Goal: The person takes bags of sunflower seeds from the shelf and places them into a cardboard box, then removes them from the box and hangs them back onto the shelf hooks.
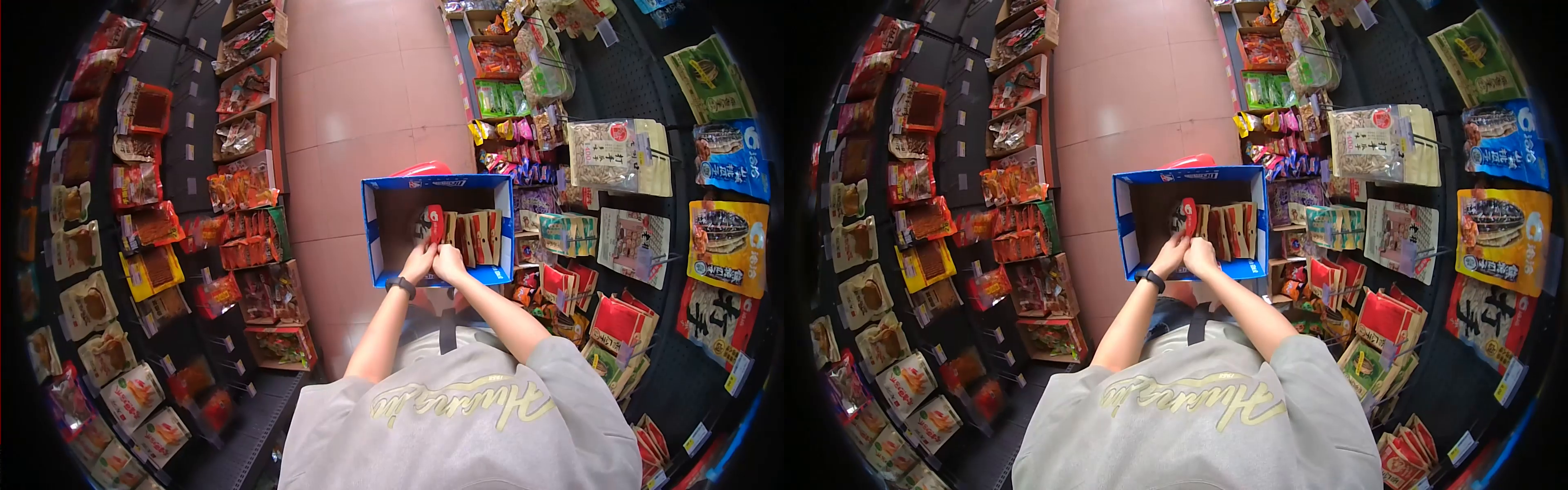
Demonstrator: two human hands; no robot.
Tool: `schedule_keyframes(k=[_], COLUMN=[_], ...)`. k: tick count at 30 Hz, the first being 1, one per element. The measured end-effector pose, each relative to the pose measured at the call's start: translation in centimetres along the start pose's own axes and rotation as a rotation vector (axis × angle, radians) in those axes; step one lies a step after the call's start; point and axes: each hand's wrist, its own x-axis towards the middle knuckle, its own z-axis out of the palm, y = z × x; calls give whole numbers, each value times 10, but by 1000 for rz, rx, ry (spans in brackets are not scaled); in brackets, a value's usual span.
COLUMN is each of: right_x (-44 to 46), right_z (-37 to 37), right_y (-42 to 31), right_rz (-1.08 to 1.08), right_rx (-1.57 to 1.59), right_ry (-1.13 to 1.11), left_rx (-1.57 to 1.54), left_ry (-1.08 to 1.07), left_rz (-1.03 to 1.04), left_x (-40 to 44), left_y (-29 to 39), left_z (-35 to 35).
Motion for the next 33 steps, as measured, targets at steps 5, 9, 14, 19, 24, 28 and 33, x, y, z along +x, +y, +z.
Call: schedule_keyframes(k=[5, 9, 14, 19, 24, 28, 33], right_x=[11, -14, -58, -100, -175, -247, -321], right_z=[-4, -46, -112, -163, -230, -282, -344], right_y=[2, -13, 5, 32, 46, 79, 121], right_rz=[154, 327, 276, 14, -294, -443, -536], right_rx=[-54, 404, 736, 980, 1031, 946, 778], right_ry=[-85, -274, -284, 148, 926, 1506, 1944], left_rx=[13, 205, 217, 44, -25, -2, 71], left_ry=[-50, 200, 316, 92, -233, -493, -701], left_rz=[-2, 51, 242, 465, 723, 874, 1031], left_x=[5, -6, -20, -40, -72, -108, -141], left_y=[-1, 14, 85, 187, 266, 309, 344], left_z=[-5, -5, 13, 64, 153, 232, 320])
